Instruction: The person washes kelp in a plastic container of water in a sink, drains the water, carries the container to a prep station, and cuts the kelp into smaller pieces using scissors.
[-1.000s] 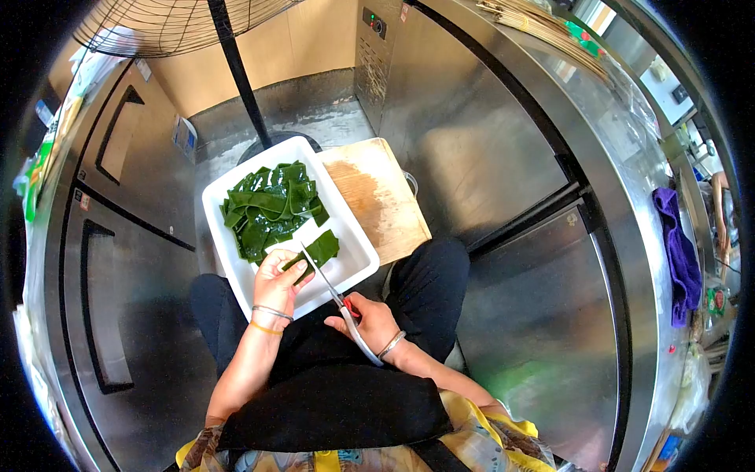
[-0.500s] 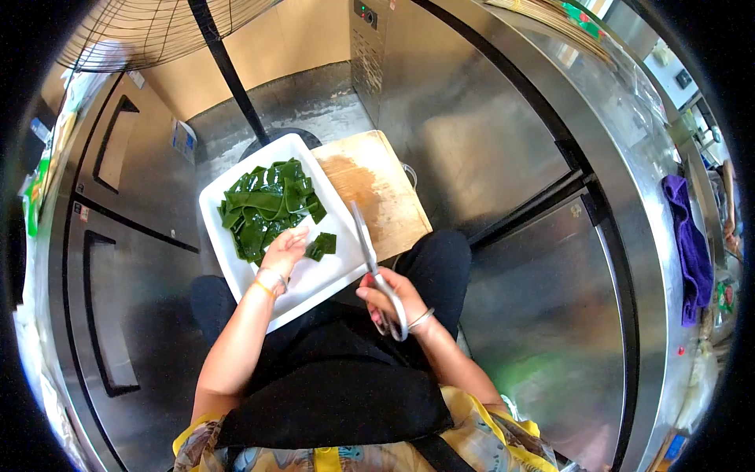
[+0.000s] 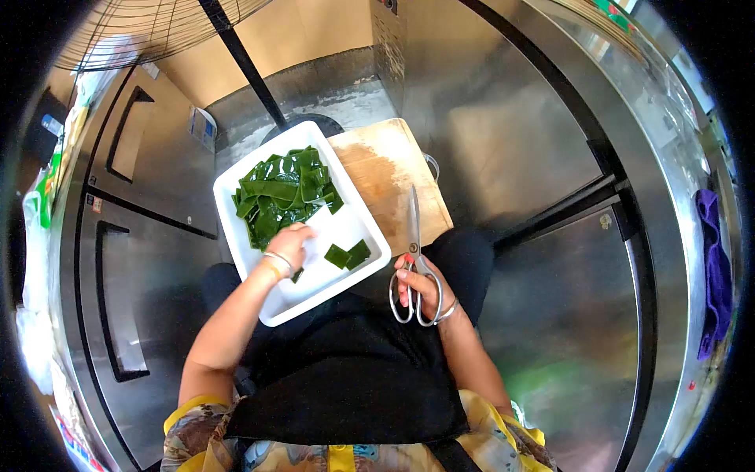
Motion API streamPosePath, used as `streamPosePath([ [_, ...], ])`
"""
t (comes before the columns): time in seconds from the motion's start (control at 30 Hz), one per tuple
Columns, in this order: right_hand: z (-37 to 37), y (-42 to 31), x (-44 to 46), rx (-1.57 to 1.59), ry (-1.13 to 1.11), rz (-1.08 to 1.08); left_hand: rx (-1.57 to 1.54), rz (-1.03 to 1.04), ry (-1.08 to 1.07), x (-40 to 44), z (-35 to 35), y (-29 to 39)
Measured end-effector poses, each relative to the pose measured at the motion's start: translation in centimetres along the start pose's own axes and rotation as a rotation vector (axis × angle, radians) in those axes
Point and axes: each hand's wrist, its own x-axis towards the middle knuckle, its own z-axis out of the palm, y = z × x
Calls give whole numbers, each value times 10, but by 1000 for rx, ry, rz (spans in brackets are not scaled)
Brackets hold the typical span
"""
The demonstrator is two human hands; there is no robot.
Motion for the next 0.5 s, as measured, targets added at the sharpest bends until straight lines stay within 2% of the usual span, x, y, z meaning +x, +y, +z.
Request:
streamPosePath([
  [0.07, -3, 2, 2, 32, 11, -15, 372, -97, -204, -7, -11, -18],
  [0.17, -6, 4, 5, 51, 10, -25, 530, -91, -127, -19, -14, -22],
  [0.23, -7, 4, 4, 48, 25, -25, 567, -80, -134, -14, -12, -23],
  [0.3, -6, 5, 4, 52, 30, -33, 662, -5, -280, -8, -16, -28],
  [0.33, -5, 2, 5, 38, 22, -41, 660, -8, -262, -6, -18, -28],
  [0.43, -4, 3, 2, 10, 15, -37, 757, 150, -316, -4, -17, -34],
  [0.5, -2, 4, 1, -3, 31, -26, 755, 154, -306, -4, -18, -36],
])
